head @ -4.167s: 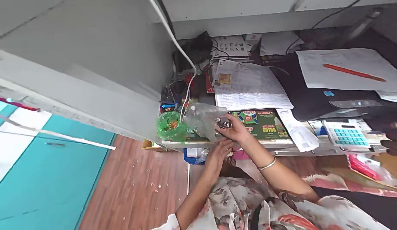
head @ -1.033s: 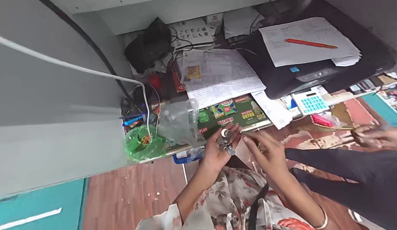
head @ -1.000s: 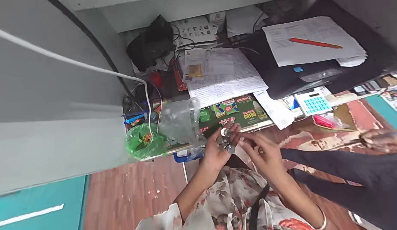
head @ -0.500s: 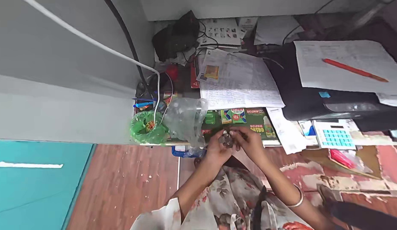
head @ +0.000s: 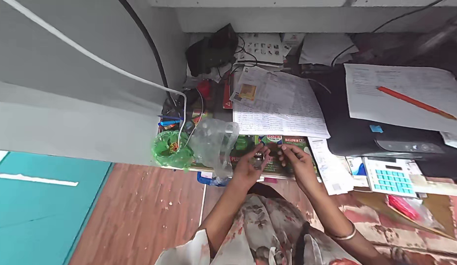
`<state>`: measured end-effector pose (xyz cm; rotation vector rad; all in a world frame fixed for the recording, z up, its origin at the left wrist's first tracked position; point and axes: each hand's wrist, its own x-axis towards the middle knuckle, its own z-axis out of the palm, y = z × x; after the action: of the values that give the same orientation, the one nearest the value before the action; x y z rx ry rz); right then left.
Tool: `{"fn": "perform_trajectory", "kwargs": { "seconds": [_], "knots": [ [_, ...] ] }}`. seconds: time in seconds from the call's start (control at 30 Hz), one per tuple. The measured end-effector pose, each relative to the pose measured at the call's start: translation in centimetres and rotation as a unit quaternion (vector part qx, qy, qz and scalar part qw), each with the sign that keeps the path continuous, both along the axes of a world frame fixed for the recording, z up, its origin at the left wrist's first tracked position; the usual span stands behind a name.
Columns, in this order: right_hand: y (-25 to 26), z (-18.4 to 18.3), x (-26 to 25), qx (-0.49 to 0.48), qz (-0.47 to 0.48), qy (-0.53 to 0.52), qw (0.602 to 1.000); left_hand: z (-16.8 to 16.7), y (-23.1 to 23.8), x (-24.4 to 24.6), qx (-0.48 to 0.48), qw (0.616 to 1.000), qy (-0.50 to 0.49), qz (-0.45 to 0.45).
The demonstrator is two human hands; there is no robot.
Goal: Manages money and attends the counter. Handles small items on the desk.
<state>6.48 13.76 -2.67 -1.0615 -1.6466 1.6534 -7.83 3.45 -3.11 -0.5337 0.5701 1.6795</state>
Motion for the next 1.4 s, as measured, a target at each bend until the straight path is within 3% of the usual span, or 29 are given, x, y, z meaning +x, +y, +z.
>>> {"fn": "perform_trajectory", "kwargs": {
  "seconds": [0.1,0.3,0.5,0.7,0.8,0.87,0.93,1.03,1.2,1.33,1.4],
  "knots": [
    [-1.5,0.2,-0.6,-0.041,-0.052,0.027,0.997,0.6,0.3,-0.3,-0.005,0.999,0.036,-0.029],
    [-5.5,0.1,-3.6,-0.125,-0.156,0.102,0.975,0.5,0.7,0.1,-0.009,1.000,0.018,-0.021],
    [-7.6,0.2,-4.5,-0.141,-0.153,0.095,0.974,-0.6,0.0,-0.3,-0.033,0.998,-0.002,-0.059],
    [-8.3,-0.1,-4.2,-0.125,-0.174,0.093,0.972,-0.9,-0.8,0.4,-0.026,0.996,-0.089,0.018],
    [-8.5,0.6,-4.9,-0.137,-0.167,0.104,0.971,-0.5,-0.9,1.7,-0.001,0.999,0.034,0.014],
    [-8.5,0.4,-5.6,-0.171,-0.177,0.126,0.961,0.1,-1.0,3.1,0.001,0.976,0.216,-0.011],
    [-7.9,0.5,-6.2,-0.247,-0.209,0.159,0.933,0.2,-0.9,4.0,0.006,0.913,0.402,-0.065],
    [-6.7,0.9,-6.3,-0.363,-0.238,0.207,0.877,0.3,-0.4,4.2,0.007,0.823,0.554,-0.127],
    [-4.3,-0.2,-5.0,-0.449,-0.203,0.273,0.826,-0.2,0.4,5.8,0.012,0.755,0.652,-0.063],
    [-2.4,-0.5,-2.8,-0.471,-0.164,0.298,0.814,-0.9,2.0,6.8,0.028,0.757,0.653,0.026],
    [-1.5,-1.4,-2.0,-0.464,-0.150,0.305,0.818,-1.6,3.4,6.5,0.014,0.779,0.625,0.042]
  ]
}}
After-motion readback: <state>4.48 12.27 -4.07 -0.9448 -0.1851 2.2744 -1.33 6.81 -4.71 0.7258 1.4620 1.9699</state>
